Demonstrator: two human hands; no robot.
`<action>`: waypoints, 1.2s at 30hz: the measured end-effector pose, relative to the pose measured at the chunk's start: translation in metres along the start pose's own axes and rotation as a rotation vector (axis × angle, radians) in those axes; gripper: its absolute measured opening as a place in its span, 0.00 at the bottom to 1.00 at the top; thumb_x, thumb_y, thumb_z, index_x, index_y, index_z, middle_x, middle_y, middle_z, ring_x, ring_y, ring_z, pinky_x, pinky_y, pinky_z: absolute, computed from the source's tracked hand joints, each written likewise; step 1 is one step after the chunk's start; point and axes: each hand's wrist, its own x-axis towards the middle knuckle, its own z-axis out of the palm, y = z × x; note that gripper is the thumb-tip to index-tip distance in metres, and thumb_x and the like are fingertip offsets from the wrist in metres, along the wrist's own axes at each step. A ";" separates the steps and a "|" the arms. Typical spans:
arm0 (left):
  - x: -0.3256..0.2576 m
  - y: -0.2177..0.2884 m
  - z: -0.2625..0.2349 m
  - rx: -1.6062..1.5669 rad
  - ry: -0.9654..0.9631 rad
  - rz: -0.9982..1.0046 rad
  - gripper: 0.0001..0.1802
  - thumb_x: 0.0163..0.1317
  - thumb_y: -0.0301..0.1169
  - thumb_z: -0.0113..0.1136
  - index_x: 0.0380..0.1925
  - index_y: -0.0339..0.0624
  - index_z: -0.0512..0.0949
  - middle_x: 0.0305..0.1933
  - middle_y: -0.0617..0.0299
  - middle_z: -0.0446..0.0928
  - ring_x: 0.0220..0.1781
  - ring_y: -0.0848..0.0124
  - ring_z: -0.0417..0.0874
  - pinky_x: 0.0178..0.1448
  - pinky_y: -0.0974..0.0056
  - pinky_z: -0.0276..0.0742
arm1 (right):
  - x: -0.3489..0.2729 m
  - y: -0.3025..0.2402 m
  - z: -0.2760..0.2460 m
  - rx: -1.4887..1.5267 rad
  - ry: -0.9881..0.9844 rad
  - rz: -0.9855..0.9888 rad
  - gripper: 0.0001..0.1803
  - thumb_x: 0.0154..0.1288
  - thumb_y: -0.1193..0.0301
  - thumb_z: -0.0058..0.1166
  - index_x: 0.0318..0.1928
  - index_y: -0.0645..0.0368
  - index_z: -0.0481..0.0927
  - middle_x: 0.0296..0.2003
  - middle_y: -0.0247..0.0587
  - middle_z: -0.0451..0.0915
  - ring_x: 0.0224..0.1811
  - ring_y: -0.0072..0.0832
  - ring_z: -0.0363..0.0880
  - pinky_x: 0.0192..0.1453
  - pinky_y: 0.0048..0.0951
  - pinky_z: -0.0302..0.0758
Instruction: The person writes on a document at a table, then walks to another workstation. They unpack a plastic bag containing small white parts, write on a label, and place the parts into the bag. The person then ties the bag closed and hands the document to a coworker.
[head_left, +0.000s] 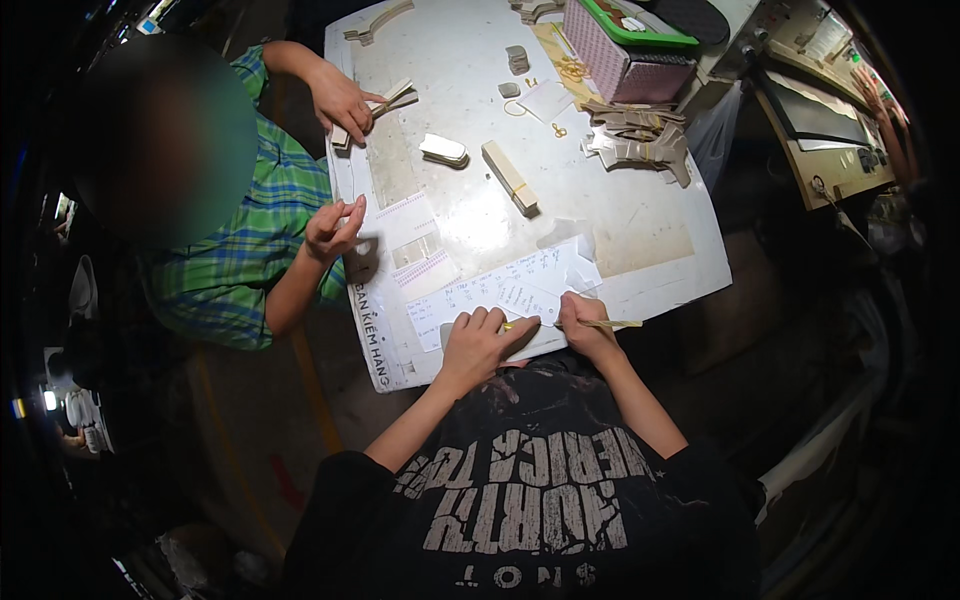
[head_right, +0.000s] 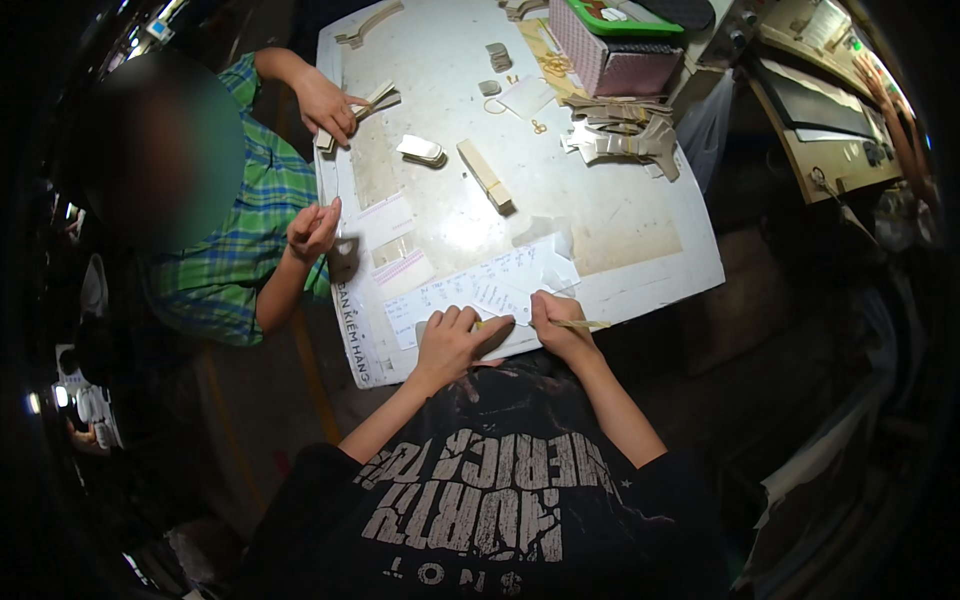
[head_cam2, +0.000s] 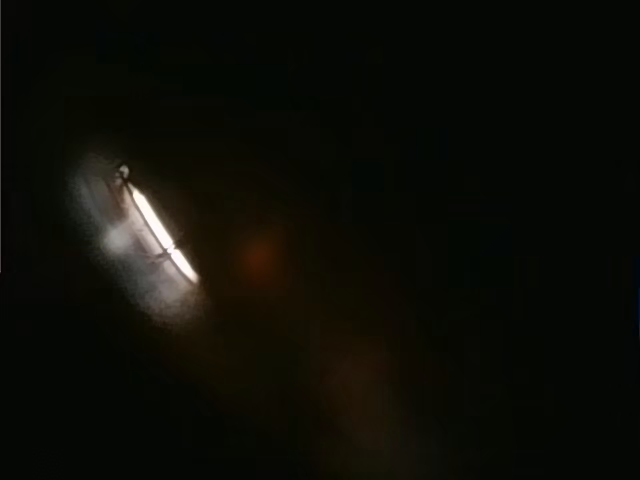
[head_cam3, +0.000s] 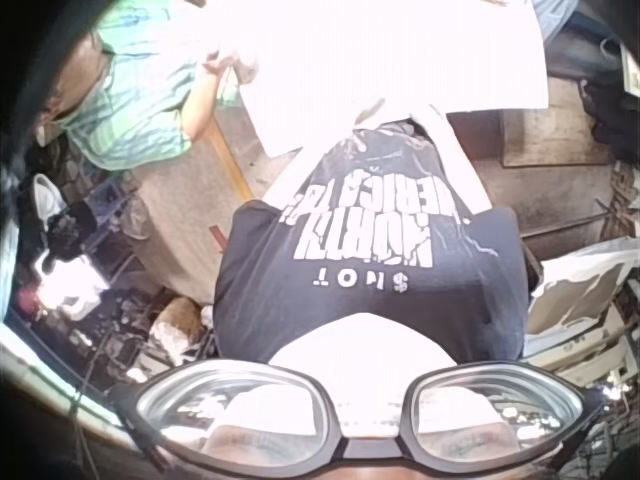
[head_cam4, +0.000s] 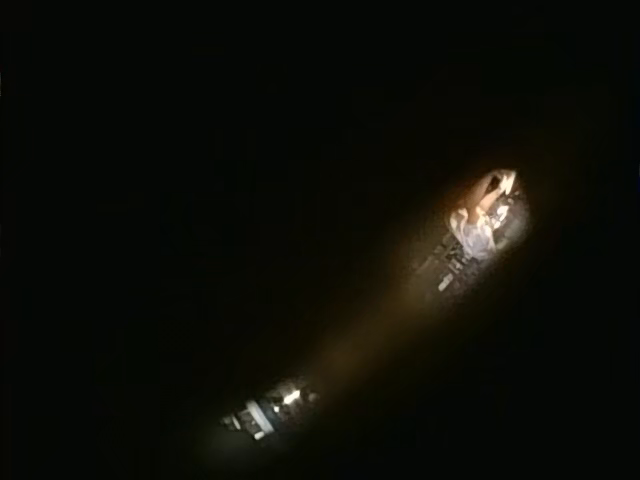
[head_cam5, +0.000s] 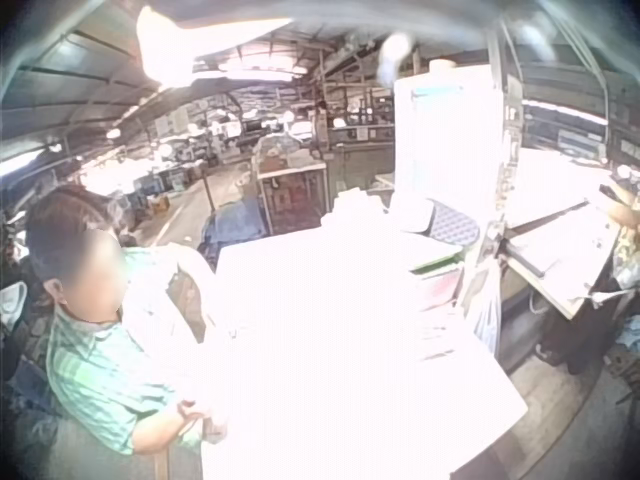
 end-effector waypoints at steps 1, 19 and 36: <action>0.001 0.000 0.000 0.014 0.000 0.002 0.45 0.48 0.61 0.73 0.70 0.76 0.76 0.38 0.65 0.70 0.41 0.64 0.73 0.45 0.59 0.66 | 0.001 0.000 0.001 -0.033 -0.008 -0.019 0.20 0.82 0.62 0.49 0.33 0.64 0.77 0.24 0.54 0.78 0.27 0.48 0.81 0.35 0.43 0.75; 0.004 -0.003 -0.004 -0.030 0.009 -0.015 0.44 0.45 0.60 0.74 0.68 0.75 0.79 0.37 0.65 0.71 0.41 0.64 0.74 0.45 0.59 0.66 | 0.006 0.000 0.002 -0.082 -0.035 -0.011 0.18 0.82 0.63 0.50 0.34 0.63 0.77 0.26 0.56 0.78 0.29 0.51 0.80 0.35 0.44 0.74; 0.002 -0.001 -0.008 -0.025 0.007 -0.028 0.46 0.40 0.58 0.77 0.67 0.77 0.79 0.36 0.66 0.70 0.40 0.65 0.74 0.44 0.60 0.66 | 0.004 -0.007 0.010 -0.036 0.067 0.029 0.17 0.81 0.65 0.50 0.34 0.64 0.76 0.26 0.58 0.77 0.29 0.54 0.81 0.35 0.45 0.74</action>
